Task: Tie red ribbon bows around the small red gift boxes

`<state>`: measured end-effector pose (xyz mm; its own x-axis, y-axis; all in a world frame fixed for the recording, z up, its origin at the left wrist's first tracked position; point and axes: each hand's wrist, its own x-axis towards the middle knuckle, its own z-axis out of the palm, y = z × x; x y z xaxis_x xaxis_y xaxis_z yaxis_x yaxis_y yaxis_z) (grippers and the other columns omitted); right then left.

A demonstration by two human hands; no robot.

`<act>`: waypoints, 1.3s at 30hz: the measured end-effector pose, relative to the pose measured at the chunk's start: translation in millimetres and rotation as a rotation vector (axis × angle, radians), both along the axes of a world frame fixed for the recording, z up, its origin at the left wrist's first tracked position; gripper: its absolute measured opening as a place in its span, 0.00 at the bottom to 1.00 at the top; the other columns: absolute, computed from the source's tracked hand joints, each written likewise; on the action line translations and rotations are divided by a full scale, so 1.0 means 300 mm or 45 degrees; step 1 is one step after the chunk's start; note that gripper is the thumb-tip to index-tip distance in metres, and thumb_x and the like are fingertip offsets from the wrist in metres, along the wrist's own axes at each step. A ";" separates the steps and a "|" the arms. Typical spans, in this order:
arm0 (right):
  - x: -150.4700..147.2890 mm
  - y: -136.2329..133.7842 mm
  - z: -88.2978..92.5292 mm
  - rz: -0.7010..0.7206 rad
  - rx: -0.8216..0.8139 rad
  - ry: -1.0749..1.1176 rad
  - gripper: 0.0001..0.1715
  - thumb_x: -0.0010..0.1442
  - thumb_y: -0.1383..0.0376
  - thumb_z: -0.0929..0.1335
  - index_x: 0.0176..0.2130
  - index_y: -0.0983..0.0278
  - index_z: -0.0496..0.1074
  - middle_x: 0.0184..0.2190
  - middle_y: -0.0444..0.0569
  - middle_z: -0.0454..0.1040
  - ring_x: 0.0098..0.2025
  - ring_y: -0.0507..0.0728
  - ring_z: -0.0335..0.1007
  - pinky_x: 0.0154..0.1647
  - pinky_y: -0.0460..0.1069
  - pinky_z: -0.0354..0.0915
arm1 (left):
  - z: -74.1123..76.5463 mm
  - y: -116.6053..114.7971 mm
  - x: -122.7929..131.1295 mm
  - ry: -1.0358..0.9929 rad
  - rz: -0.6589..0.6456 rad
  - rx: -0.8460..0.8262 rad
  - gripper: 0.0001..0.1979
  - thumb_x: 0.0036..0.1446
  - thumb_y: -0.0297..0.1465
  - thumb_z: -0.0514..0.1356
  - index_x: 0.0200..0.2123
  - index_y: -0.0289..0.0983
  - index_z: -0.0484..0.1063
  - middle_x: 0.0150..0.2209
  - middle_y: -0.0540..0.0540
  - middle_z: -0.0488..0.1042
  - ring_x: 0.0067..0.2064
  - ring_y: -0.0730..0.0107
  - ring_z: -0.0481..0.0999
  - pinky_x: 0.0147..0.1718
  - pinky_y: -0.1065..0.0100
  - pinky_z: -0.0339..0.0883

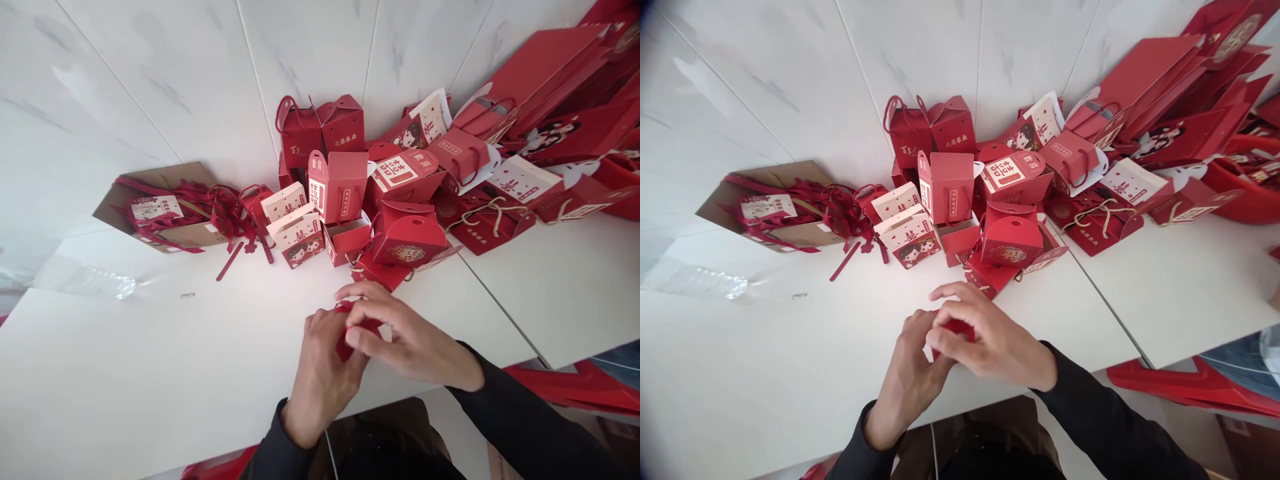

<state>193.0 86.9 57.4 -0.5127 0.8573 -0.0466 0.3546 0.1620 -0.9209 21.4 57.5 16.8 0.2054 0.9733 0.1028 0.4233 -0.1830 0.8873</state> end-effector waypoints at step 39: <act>0.037 0.058 -0.059 -0.069 -0.330 0.128 0.09 0.67 0.60 0.67 0.36 0.61 0.70 0.35 0.44 0.71 0.34 0.53 0.64 0.34 0.48 0.61 | -0.089 -0.010 -0.036 0.089 0.259 0.500 0.07 0.64 0.23 0.62 0.42 0.40 0.74 0.33 0.52 0.75 0.33 0.76 0.74 0.33 0.76 0.69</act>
